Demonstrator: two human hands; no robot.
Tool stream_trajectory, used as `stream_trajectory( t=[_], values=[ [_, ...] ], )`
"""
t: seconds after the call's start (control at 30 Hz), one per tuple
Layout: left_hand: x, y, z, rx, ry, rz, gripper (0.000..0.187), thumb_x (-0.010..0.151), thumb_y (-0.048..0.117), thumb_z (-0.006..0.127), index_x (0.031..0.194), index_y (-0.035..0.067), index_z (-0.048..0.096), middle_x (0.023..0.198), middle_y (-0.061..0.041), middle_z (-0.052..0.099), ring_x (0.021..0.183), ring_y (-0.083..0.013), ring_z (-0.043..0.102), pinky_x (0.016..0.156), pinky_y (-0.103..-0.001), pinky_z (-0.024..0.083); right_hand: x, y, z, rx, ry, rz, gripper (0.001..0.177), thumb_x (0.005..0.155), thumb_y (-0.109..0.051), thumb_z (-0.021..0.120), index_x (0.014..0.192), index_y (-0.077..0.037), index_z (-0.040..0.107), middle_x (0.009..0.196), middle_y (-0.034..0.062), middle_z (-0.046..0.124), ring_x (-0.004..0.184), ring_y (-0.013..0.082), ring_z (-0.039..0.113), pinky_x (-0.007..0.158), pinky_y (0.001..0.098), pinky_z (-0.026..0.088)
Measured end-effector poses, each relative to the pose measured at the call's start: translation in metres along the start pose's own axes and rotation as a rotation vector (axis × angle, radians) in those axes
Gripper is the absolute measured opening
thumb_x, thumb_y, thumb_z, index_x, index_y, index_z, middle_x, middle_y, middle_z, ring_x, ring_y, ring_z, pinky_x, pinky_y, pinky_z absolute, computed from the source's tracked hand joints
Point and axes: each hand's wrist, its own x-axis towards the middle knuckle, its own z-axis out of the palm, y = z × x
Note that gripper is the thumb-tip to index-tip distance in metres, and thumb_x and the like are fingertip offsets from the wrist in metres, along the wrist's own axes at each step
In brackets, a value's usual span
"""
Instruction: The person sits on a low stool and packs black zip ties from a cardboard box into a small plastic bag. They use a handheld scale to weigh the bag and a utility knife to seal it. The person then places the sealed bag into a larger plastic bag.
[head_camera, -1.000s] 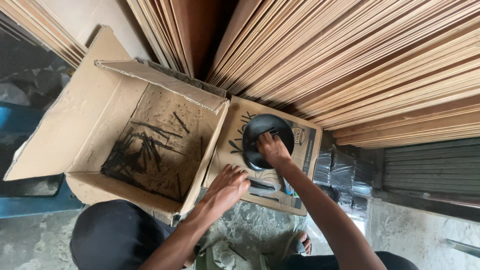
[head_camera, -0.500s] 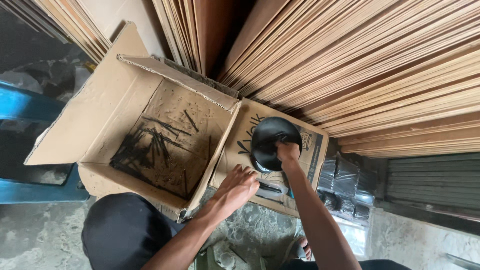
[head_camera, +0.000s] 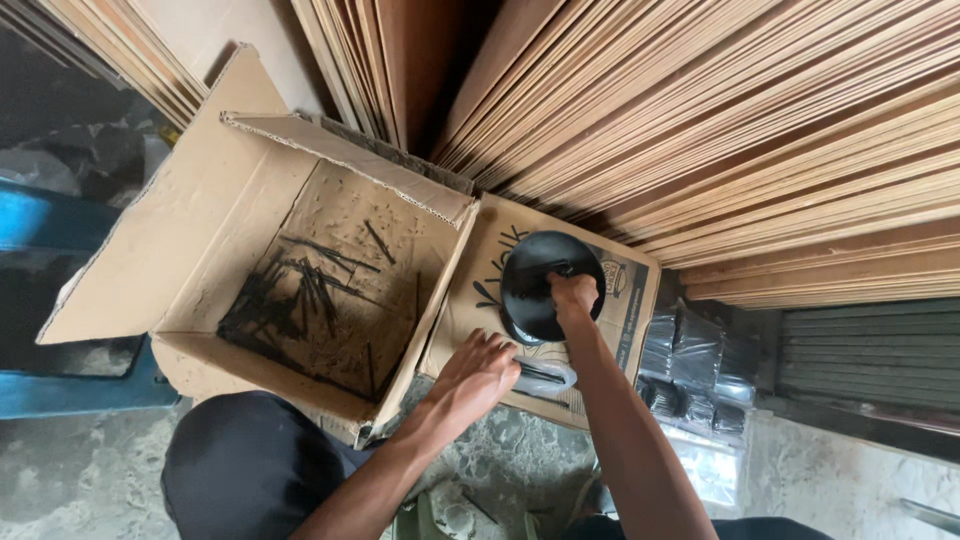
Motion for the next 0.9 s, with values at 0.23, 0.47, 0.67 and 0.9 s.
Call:
stream_trajectory(
  t=[0.23, 0.47, 0.67, 0.9],
  values=[
    [-0.001, 0.006, -0.034, -0.019, 0.037, -0.023, 0.013, 0.075, 0.009, 0.052, 0.068, 0.016, 0.061, 0.081, -0.004, 0.061, 0.076, -0.0232, 0.051, 0.067, -0.038, 0.040, -0.042, -0.002, -0.045, 0.194, -0.289, -0.013, 0.025, 0.075, -0.022, 0.062, 0.055, -0.006, 0.065, 0.044, 0.0047, 0.053, 0.034, 0.0100, 0.050, 0.035, 0.0226, 0.042],
    [-0.008, 0.004, -0.026, -0.040, 0.050, -0.013, 0.008, 0.074, 0.011, 0.056, 0.071, 0.014, 0.063, 0.083, -0.005, 0.061, 0.076, -0.0242, 0.053, 0.065, -0.037, 0.041, -0.165, -0.008, -0.167, 0.578, -0.270, -0.220, 0.019, 0.076, -0.009, 0.068, 0.088, 0.005, 0.064, 0.072, 0.0171, 0.060, 0.059, 0.0172, 0.060, 0.052, 0.0224, 0.052],
    [-0.013, -0.003, -0.007, -0.003, 0.032, 0.011, 0.011, 0.068, 0.011, 0.062, 0.078, 0.016, 0.063, 0.086, -0.004, 0.061, 0.077, -0.0234, 0.054, 0.067, -0.037, 0.042, -0.203, 0.019, -0.183, 0.533, -0.278, -0.446, 0.010, 0.075, -0.005, 0.069, 0.080, 0.004, 0.066, 0.063, 0.0149, 0.061, 0.053, 0.0148, 0.057, 0.045, 0.0233, 0.048],
    [-0.019, -0.003, -0.006, 0.023, 0.114, 0.045, 0.006, 0.068, 0.013, 0.061, 0.072, 0.016, 0.062, 0.082, -0.004, 0.061, 0.073, -0.0230, 0.053, 0.062, -0.035, 0.041, -0.202, 0.039, -0.179, 0.015, -0.249, -0.950, 0.010, 0.076, -0.015, 0.071, 0.084, -0.009, 0.071, 0.075, 0.0115, 0.069, 0.063, 0.0253, 0.067, 0.051, 0.0302, 0.053]
  ],
)
